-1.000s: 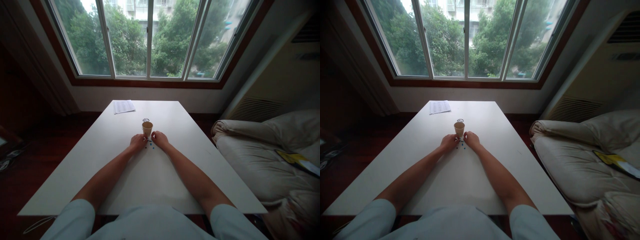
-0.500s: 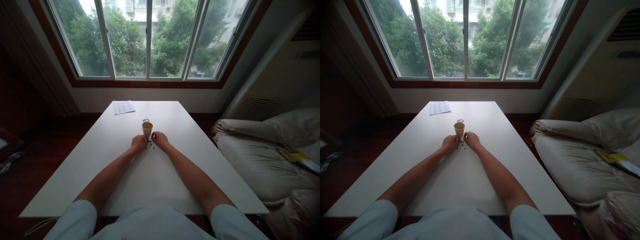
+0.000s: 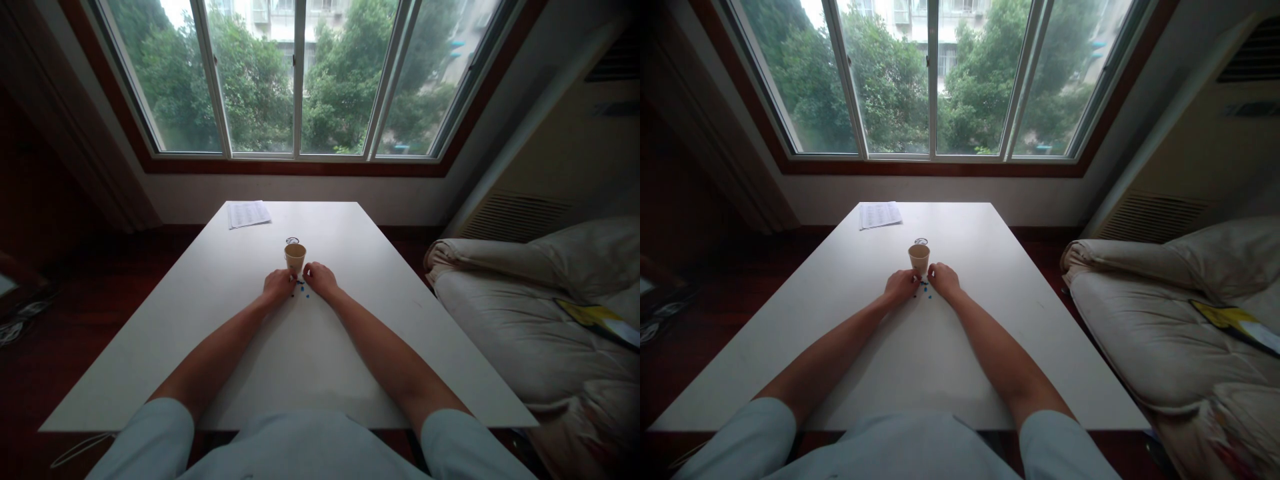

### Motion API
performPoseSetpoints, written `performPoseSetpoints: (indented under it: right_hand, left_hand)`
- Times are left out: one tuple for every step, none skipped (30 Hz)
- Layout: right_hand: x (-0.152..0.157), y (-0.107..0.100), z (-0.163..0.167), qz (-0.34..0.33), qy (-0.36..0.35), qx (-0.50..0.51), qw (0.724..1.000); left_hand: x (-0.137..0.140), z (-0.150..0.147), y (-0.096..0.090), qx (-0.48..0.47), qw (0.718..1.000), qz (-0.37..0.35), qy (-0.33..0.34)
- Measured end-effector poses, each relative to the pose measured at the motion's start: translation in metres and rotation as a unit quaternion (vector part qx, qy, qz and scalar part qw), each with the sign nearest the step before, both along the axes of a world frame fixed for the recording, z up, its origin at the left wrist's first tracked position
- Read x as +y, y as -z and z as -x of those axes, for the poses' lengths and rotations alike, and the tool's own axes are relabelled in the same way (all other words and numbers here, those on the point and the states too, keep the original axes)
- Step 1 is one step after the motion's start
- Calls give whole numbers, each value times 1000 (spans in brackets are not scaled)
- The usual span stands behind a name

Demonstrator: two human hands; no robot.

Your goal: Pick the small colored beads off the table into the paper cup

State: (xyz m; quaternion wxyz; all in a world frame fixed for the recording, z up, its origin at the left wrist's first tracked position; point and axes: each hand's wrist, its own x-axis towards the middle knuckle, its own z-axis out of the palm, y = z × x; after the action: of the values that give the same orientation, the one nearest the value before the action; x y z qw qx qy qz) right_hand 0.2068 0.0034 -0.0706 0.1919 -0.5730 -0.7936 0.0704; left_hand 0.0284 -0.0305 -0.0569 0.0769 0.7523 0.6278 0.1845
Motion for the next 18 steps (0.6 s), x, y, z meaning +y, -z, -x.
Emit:
performPoseSetpoints:
  right_hand:
    - [0,0,0,-1,4,-2,1000]
    - [0,0,0,-3,8,-4,1000]
    - [0,0,0,-4,11,-5,1000]
    - [0,1,0,-7,12,-5,1000]
    - [0,1,0,-9,11,-4,1000]
    - [0,2,0,-10,8,-3,1000]
    - [1,2,-1,-11,4,-1,1000]
    - [1,3,-1,-11,0,0,1000]
    - [2,3,-1,-10,-4,1,1000]
    - [2,3,-1,-9,-7,1,1000]
    - [2,4,-1,-9,-9,0,1000]
    - [2,3,-1,-8,-9,-2,1000]
    - [2,3,-1,-7,-8,-4,1000]
    - [1,3,-1,-6,-8,-7,1000]
    - [1,2,0,-5,-9,-8,1000]
    - [1,2,0,-5,-10,-8,1000]
    - [0,1,0,-5,-11,-7,1000]
    - [0,0,1,-7,-13,-5,1000]
  left_hand:
    - [0,0,0,-4,1000,-1,0]
    - [0,0,0,-10,1000,-4,0]
    - [0,1,0,-17,1000,-8,0]
    - [0,1,0,-25,1000,-14,0]
    - [1,2,0,-35,999,-19,-1]
    - [1,2,0,-47,999,-24,-1]
    - [1,3,0,-61,998,-26,1]
    - [2,4,0,-77,997,-27,4]
    - [2,4,0,-95,995,-26,8]
    - [3,5,0,-113,993,-26,15]
    - [3,6,0,-131,991,-27,22]
    - [4,6,-1,-147,988,-30,29]
    - [4,7,-1,-162,986,-32,35]
    - [4,7,-2,-175,983,-35,38]
    - [5,8,-2,-185,981,-37,40]
    - [5,8,-2,-194,979,-38,40]
    - [6,8,-2,-202,978,-39,38]
    - [6,8,-3,-210,976,-40,36]
